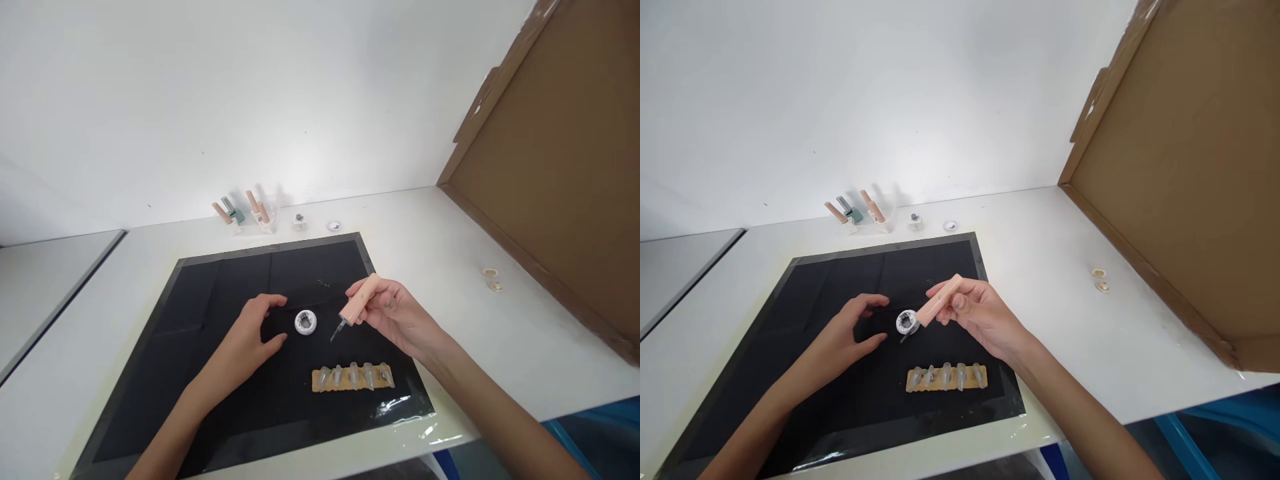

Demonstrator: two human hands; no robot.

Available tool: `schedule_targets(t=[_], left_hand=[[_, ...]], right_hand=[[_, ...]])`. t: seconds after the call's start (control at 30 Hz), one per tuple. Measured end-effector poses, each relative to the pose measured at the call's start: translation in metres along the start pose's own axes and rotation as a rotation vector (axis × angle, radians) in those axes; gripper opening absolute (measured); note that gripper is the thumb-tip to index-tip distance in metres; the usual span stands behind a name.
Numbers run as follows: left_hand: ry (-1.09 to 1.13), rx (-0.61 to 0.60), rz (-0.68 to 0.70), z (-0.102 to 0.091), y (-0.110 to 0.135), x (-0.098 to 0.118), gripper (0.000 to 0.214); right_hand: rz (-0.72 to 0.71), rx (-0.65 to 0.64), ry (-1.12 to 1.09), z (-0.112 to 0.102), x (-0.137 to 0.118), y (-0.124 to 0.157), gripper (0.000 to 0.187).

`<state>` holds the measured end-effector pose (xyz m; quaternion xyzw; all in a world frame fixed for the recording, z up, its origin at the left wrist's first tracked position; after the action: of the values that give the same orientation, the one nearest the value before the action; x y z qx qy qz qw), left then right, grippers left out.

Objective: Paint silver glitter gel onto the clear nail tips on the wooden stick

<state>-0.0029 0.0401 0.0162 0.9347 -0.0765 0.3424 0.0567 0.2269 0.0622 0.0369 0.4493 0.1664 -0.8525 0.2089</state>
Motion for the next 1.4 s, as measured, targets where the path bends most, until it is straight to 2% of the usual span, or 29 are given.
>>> schedule_targets(t=[0.1, 0.2, 0.3, 0.4, 0.5, 0.7, 0.9, 1.07, 1.17, 1.23, 1.33, 1.4], left_hand=[[-0.062, 0.008, -0.003, -0.005, 0.019, 0.009, 0.021], [-0.05, -0.102, -0.075, 0.016, 0.041, 0.017, 0.018], [-0.054, -0.149, -0.121, 0.042, 0.055, 0.022, 0.031], [-0.104, -0.123, -0.132, 0.055, 0.057, 0.025, 0.043], [-0.146, -0.109, -0.102, 0.06, 0.055, 0.028, 0.044], [-0.128, -0.044, 0.017, 0.06, 0.054, 0.031, 0.02], [0.181, -0.039, 0.093, 0.043, 0.05, 0.048, 0.014], [0.478, -0.142, 0.063, 0.023, 0.03, 0.054, 0.009], [0.797, -0.297, 0.034, 0.025, 0.017, 0.054, 0.017], [0.968, -0.384, -0.013, 0.031, 0.013, 0.054, 0.023], [1.106, -0.445, -0.073, 0.039, 0.013, 0.056, 0.03], [1.134, -0.468, -0.101, 0.042, 0.015, 0.057, 0.033]], right_hand=[[-0.002, 0.065, -0.001, 0.001, -0.003, 0.0, 0.034], [-0.043, 0.152, 0.033, 0.001, -0.007, 0.001, 0.029], [-0.089, 0.195, 0.082, 0.001, -0.01, 0.003, 0.025], [-0.09, 0.204, 0.124, 0.0, -0.011, 0.003, 0.026], [-0.075, 0.208, 0.143, 0.0, -0.011, 0.003, 0.027], [-0.091, 0.221, 0.184, 0.0, -0.011, 0.004, 0.023], [-0.194, 0.172, 0.337, 0.0, -0.019, 0.004, 0.017], [-0.286, 0.135, 0.638, 0.001, -0.033, 0.007, 0.015], [-0.371, 0.122, 0.831, 0.003, -0.036, 0.008, 0.009], [-0.487, 0.101, 0.964, 0.006, -0.037, 0.01, 0.011], [-0.694, 0.085, 1.126, 0.014, -0.036, 0.014, 0.024], [-0.776, 0.071, 1.195, 0.019, -0.034, 0.016, 0.032]])
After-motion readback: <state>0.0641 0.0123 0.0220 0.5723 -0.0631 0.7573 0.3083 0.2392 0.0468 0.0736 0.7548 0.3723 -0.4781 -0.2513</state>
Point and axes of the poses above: each hand's wrist, its own y-axis away from the middle knuckle, its own z-axis out of the palm, x = y × z, the point moved 4 cm from there along -y, towards the middle knuckle, and after that the axes turned 2 degrees about -z, right-handed, at the moved point
